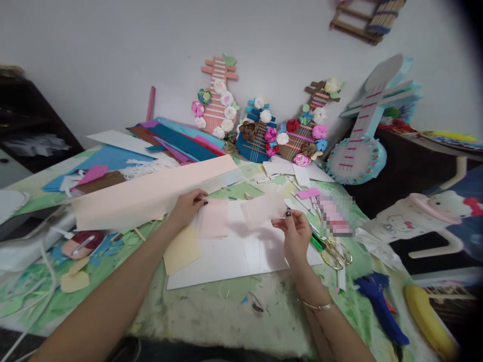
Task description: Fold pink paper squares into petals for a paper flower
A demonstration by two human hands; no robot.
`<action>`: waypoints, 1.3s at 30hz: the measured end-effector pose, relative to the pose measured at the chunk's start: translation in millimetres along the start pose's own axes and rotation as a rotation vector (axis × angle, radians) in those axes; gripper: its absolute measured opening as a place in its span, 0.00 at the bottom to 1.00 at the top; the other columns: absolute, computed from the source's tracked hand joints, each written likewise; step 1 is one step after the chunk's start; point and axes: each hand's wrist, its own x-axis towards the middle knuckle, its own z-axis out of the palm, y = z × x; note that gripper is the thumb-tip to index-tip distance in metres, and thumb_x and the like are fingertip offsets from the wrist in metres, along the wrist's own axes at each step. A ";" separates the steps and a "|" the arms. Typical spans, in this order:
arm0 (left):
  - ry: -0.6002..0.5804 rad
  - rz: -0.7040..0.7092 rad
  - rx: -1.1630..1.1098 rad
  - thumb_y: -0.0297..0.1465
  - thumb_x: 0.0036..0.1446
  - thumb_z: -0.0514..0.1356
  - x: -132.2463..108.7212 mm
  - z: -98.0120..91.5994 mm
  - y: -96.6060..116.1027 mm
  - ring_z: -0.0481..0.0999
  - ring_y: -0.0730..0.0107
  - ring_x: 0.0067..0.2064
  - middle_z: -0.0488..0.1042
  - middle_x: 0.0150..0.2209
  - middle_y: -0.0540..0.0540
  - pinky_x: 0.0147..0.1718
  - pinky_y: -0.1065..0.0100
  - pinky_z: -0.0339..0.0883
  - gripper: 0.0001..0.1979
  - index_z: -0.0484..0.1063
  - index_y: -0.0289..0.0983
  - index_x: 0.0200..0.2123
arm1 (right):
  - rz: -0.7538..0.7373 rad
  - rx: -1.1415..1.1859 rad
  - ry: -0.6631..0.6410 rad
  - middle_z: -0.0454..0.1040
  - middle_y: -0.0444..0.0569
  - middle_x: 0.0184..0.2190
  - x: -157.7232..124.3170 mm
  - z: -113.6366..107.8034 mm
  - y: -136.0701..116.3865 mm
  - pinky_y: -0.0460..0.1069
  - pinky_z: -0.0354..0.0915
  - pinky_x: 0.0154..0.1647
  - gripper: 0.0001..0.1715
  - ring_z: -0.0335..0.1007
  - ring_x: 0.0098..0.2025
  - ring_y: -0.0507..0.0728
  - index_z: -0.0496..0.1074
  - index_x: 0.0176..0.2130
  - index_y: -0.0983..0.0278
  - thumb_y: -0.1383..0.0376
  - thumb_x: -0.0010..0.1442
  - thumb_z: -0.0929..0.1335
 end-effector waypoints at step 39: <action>-0.167 0.059 -0.339 0.21 0.52 0.52 -48.8 37.2 61.1 0.72 0.74 0.19 0.71 0.17 0.54 0.22 0.72 0.70 0.24 0.70 0.35 0.52 | -0.638 -0.472 -0.405 0.77 0.54 0.45 -32.5 3.9 -23.5 0.51 0.72 0.43 0.12 0.74 0.47 0.58 0.68 0.40 0.60 0.74 0.59 0.62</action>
